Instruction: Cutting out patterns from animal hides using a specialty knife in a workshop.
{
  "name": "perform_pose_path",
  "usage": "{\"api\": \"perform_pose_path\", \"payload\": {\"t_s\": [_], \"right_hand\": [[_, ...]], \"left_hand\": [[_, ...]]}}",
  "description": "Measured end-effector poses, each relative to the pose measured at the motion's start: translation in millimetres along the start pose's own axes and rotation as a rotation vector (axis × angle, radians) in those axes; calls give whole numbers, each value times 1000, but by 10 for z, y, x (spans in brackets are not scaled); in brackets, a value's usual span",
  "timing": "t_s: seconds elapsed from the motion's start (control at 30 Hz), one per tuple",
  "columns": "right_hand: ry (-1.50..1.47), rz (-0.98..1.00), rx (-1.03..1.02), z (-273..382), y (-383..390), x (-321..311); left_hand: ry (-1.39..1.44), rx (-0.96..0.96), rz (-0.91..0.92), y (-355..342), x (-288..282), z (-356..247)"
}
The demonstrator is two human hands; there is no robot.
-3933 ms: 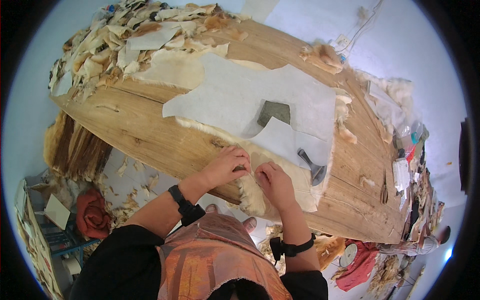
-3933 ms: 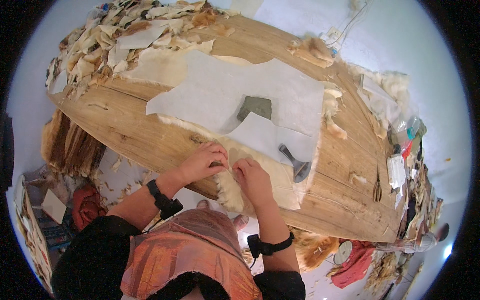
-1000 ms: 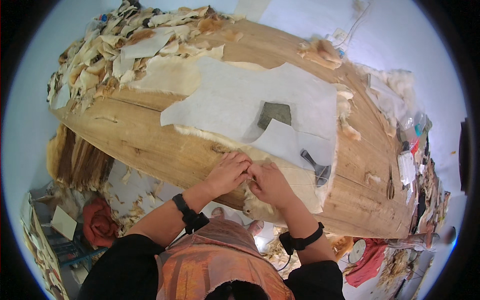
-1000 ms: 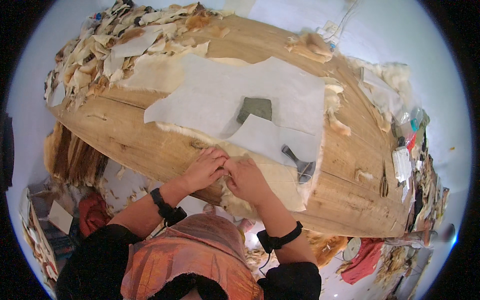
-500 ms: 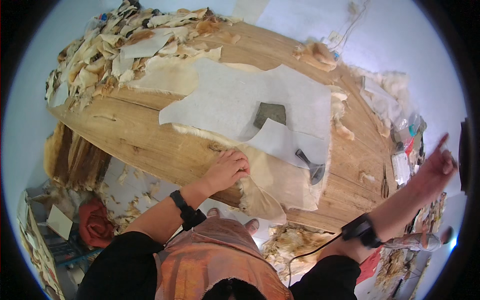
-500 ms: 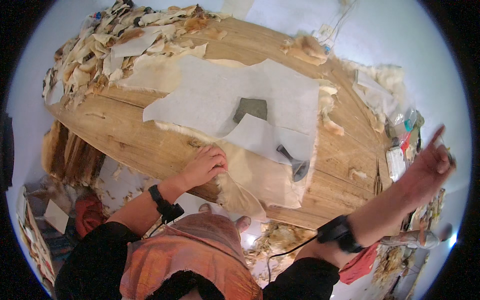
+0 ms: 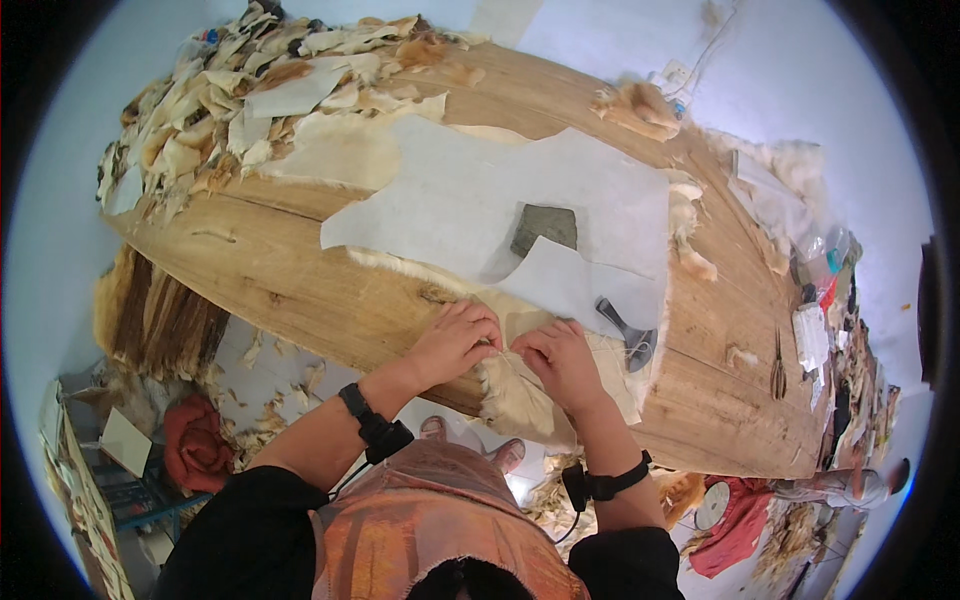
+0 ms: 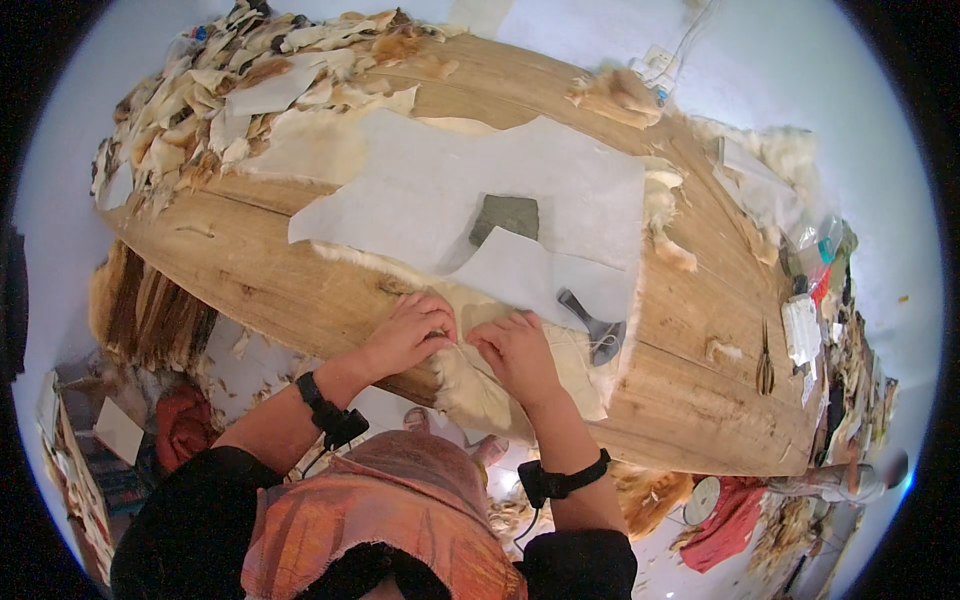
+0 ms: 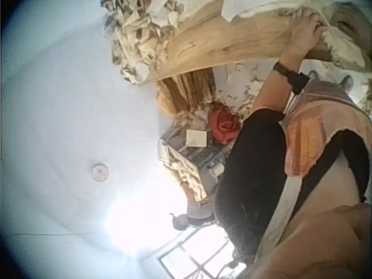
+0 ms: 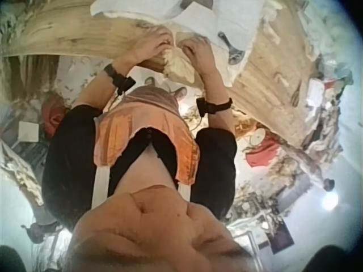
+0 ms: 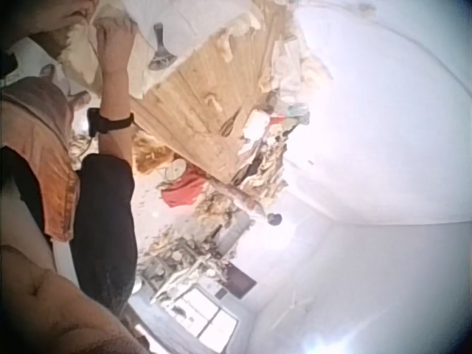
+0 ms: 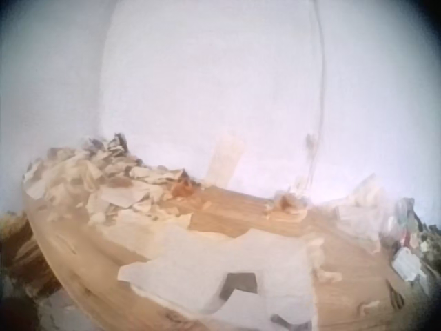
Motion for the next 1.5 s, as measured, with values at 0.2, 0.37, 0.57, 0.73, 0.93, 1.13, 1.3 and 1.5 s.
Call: {"api": "perform_pose_path", "payload": {"t_s": [0.2,0.37,0.57,0.73,0.93,1.13,1.3,1.5], "right_hand": [[6,34,-75,-17,-24,53],[149,94,-105,178,-101,80],[46,119,-108,157,-42,338],[420,-28,-245,459,26,104],[-818,-924,69,751,1244,-2049],[-634,-1356,-33,757,2693,-3340],[-483,-1734,-94,1249,2417,-3339],[-652,-1441,88,634,3493,-3425]], "left_hand": [[-30,-2,-14,-14,7,-1],[-60,-7,-14,12,-10,20],[-133,1,-36,-35,45,33],[-120,44,-93,-31,130,82],[-20,15,-89,10,34,77],[-30,11,-50,12,11,-41],[-77,131,82,-56,24,-420],[164,-89,225,-142,133,19]]}}
Point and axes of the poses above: each hand's wrist, its own y-axis away from the middle knuckle, its own x-axis out of the palm, z = x × y, the point moved 3 cm from there along -y, towards the middle knuckle, and after that the axes turned 2 degrees about y, right-handed, at the moved point
